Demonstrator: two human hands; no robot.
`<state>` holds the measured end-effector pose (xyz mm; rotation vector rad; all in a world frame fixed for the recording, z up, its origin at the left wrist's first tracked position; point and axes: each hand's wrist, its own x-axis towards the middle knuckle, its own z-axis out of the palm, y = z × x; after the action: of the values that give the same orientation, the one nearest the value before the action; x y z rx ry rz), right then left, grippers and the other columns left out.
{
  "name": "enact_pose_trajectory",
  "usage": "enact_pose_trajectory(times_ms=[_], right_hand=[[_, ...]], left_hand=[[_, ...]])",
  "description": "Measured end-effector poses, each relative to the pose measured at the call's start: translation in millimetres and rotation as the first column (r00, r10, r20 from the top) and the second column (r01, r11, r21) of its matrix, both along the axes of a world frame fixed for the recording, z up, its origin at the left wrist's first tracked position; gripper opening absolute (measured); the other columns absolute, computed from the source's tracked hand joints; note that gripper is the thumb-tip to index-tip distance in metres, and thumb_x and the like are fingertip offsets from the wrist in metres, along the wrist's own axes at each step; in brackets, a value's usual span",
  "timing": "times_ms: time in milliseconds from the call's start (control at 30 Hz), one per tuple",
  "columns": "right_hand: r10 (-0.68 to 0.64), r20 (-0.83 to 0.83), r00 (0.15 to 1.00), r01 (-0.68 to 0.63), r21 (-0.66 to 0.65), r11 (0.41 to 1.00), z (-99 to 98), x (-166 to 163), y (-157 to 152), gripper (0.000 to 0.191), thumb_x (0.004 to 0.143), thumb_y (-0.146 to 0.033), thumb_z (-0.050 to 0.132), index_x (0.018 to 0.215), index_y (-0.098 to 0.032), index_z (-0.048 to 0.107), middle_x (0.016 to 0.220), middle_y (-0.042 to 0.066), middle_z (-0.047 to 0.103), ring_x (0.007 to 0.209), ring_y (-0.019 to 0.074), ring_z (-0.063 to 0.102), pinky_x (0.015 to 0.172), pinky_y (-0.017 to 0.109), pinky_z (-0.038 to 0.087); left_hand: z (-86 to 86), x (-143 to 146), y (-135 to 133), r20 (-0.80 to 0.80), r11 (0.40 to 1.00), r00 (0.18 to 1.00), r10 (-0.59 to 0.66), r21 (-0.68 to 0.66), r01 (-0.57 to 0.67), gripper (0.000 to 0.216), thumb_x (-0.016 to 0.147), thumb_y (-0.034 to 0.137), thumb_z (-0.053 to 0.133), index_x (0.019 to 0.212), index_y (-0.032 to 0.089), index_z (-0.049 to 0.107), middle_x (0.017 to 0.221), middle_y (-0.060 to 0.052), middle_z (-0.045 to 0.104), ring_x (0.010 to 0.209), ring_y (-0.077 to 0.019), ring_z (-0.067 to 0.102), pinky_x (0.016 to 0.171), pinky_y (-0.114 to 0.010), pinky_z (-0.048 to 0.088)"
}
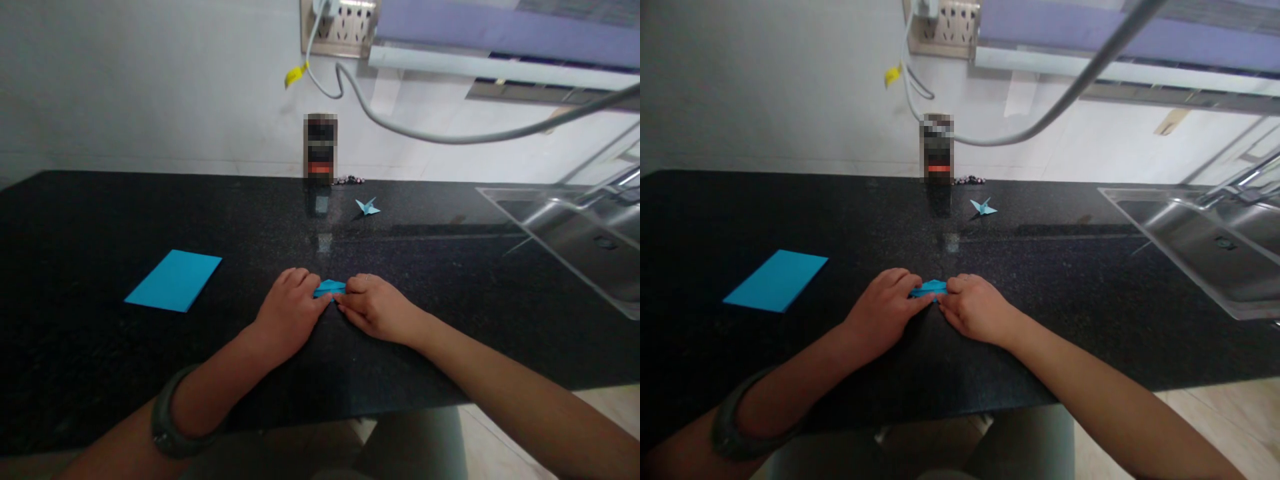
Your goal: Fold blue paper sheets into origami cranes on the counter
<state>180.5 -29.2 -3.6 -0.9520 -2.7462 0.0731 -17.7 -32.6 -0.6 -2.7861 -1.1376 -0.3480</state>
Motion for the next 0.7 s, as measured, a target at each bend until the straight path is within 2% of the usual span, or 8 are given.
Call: enact_pose_trajectory(times_ms=[133, 267, 467, 600, 700], right_hand=[[-0.005, 0.006, 1.0, 0.004, 0.029, 1.0, -2.0, 1, -1, 0.026, 0.088, -0.025, 0.043, 0.093, -0.014, 0.066, 0.074, 0.006, 0.055, 0.069, 0.0161, 0.048, 0.066, 0.03, 0.037], [0.003, 0.038, 0.999, -0.005, 0.062, 0.998, -2.5, -1, -3, 0.031, 0.089, -0.031, 0.041, 0.102, -0.013, 0.063, 0.075, 0.006, 0.057, 0.071, 0.0172, 0.05, 0.067, 0.031, 0.037], [-0.049, 0.088, 0.995, 0.044, 0.055, 0.997, -0.2, -8, -8, 0.033, 0.089, -0.034, 0.04, 0.095, -0.012, 0.065, 0.073, 0.007, 0.058, 0.068, 0.0173, 0.051, 0.063, 0.031, 0.036], [-0.113, -0.07, 0.991, 0.108, -0.067, 0.992, -1.3, -8, -4, 0.034, 0.089, -0.029, 0.041, 0.072, -0.014, 0.066, 0.063, 0.004, 0.053, 0.062, 0.0136, 0.049, 0.061, 0.028, 0.037], [-0.303, -0.274, 0.913, 0.261, -0.178, 0.949, -3.0, -7, 6, 0.032, 0.089, -0.026, 0.042, 0.067, -0.015, 0.062, 0.064, 0.002, 0.051, 0.063, 0.0121, 0.05, 0.062, 0.025, 0.039]], left_hand=[[1.0, 1, -4, -0.084, 0.999, 0.996, 0.022, -0.031, -0.025, 0.028, 0.087, 0.021, 0.041, 0.102, 0.022, 0.064, 0.089, -0.007, 0.057, 0.091, -0.0222, 0.045, 0.083, -0.041, 0.038], [2.1, -3, -1, -0.079, 0.992, 0.997, -0.005, -0.124, -0.004, 0.031, 0.087, 0.02, 0.038, 0.105, 0.025, 0.063, 0.087, -0.006, 0.054, 0.087, -0.0205, 0.046, 0.079, -0.039, 0.039], [1.8, -6, -2, -0.051, 0.991, 0.999, 0.013, -0.133, -0.019, 0.031, 0.086, 0.021, 0.038, 0.103, 0.025, 0.063, 0.088, -0.008, 0.054, 0.088, -0.0226, 0.046, 0.083, -0.044, 0.037], [1.4, -6, -3, -0.058, 0.991, 0.998, 0.013, -0.129, -0.02, 0.032, 0.084, 0.019, 0.039, 0.106, 0.026, 0.061, 0.089, -0.007, 0.054, 0.089, -0.0222, 0.046, 0.089, -0.046, 0.034], [1.1, -4, -4, -0.076, 0.991, 0.997, 0.001, -0.132, -0.011, 0.033, 0.084, 0.016, 0.039, 0.107, 0.023, 0.061, 0.089, -0.007, 0.054, 0.089, -0.0216, 0.047, 0.09, -0.045, 0.034]])
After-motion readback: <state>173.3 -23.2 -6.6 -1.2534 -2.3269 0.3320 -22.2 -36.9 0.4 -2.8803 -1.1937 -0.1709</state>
